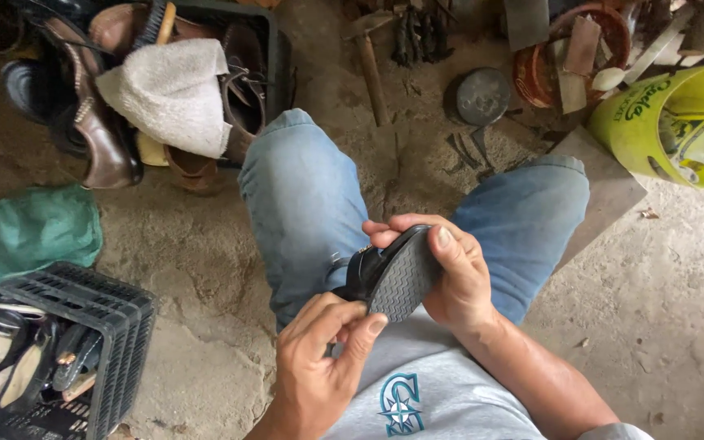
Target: Repairing a shoe by hammering the sole and applying adhesive to secure components.
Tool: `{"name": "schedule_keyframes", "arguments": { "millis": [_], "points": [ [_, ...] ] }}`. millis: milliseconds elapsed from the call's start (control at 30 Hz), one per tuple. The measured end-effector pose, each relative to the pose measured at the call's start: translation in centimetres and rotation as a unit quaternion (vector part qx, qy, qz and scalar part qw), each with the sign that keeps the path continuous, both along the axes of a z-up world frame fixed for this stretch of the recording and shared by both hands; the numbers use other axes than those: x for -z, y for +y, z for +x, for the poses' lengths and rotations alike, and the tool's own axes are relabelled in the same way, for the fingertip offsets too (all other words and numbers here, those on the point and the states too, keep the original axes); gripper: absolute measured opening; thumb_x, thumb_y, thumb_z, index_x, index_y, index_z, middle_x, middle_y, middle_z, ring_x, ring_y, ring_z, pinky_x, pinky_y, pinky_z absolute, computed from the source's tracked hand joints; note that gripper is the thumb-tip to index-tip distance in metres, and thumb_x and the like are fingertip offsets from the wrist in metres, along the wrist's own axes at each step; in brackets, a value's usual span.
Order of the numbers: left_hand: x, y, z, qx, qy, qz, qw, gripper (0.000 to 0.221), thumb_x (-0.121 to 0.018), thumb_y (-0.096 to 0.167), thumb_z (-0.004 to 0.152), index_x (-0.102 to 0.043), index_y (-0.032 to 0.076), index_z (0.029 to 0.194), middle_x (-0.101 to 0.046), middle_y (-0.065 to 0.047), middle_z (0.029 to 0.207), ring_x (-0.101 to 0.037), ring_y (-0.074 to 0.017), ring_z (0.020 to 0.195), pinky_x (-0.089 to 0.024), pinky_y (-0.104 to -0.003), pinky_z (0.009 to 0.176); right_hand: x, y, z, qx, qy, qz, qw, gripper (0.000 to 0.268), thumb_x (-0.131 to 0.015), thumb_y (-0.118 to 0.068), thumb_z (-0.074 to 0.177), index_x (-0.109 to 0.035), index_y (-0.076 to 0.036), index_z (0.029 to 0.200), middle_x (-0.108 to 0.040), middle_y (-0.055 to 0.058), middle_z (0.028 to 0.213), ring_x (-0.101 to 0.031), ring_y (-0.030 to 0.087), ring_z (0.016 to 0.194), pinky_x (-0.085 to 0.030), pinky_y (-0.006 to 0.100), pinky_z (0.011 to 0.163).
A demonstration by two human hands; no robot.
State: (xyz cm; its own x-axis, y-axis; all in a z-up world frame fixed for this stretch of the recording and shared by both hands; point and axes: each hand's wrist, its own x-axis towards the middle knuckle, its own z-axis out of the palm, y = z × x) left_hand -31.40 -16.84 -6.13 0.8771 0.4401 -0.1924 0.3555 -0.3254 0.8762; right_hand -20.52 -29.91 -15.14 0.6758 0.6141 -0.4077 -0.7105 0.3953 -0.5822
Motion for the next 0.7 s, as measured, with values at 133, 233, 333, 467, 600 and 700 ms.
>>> {"name": "schedule_keyframes", "arguments": {
  "millis": [133,233,333,467,600,700],
  "points": [
    [-0.3,-0.5,1.1,0.023,-0.032,0.074,0.997,0.017,-0.065,0.020,0.098,-0.063,0.006,0.088,-0.057,-0.004,0.072,-0.052,-0.0200,0.063,-0.045,-0.033,0.062,0.9,-0.7,-0.3,0.021,0.024,0.039,0.999,0.040,-0.054,-0.031,0.110,-0.065,0.005,0.125,-0.075,0.025,0.110,-0.061,0.048,0.130,-0.048,0.057,0.114],
    [-0.4,-0.7,1.4,0.031,-0.033,0.091,0.995,0.018,-0.060,0.018,0.101,-0.061,0.006,0.087,-0.058,-0.005,0.074,-0.051,-0.0232,0.065,-0.044,-0.036,0.066,1.1,-0.7,-0.4,0.032,0.023,0.046,0.998,0.040,-0.055,-0.033,0.109,-0.065,0.003,0.124,-0.075,0.024,0.109,-0.061,0.047,0.130,-0.047,0.057,0.115],
    [-0.1,-1.0,1.4,0.032,-0.015,0.120,0.992,0.019,-0.060,0.019,0.100,-0.059,0.009,0.084,-0.052,-0.003,0.069,-0.050,-0.0215,0.062,-0.039,-0.037,0.065,1.2,-0.8,-0.5,0.038,0.023,0.050,0.998,0.040,-0.056,-0.033,0.110,-0.065,0.004,0.123,-0.075,0.025,0.109,-0.061,0.047,0.129,-0.046,0.057,0.117],
    [0.2,-0.9,1.4,0.021,-0.001,0.129,0.991,0.020,-0.059,0.021,0.100,-0.057,0.011,0.082,-0.053,0.000,0.068,-0.051,-0.0190,0.062,-0.038,-0.036,0.067,1.1,-0.7,-0.7,0.045,0.035,0.042,0.998,0.039,-0.056,-0.030,0.109,-0.065,0.005,0.123,-0.074,0.025,0.109,-0.062,0.047,0.127,-0.047,0.058,0.115],
    [0.5,-0.4,1.3,0.012,0.011,0.121,0.993,0.020,-0.059,0.020,0.099,-0.055,0.012,0.081,-0.050,0.002,0.068,-0.050,-0.0166,0.063,-0.039,-0.035,0.070,0.4,-0.2,-0.7,0.053,0.058,-0.008,0.997,0.041,-0.060,-0.031,0.106,-0.065,0.007,0.122,-0.075,0.026,0.109,-0.066,0.046,0.122,-0.052,0.057,0.109],
    [1.0,0.0,1.5,-0.005,0.021,0.131,0.991,0.023,-0.059,0.021,0.100,-0.055,0.013,0.079,-0.049,0.002,0.067,-0.048,-0.0171,0.062,-0.039,-0.035,0.070,0.2,0.5,-0.5,0.051,0.077,-0.063,0.994,0.041,-0.060,-0.030,0.103,-0.065,0.007,0.121,-0.076,0.026,0.107,-0.071,0.040,0.116,-0.059,0.051,0.100]
  ]
}}
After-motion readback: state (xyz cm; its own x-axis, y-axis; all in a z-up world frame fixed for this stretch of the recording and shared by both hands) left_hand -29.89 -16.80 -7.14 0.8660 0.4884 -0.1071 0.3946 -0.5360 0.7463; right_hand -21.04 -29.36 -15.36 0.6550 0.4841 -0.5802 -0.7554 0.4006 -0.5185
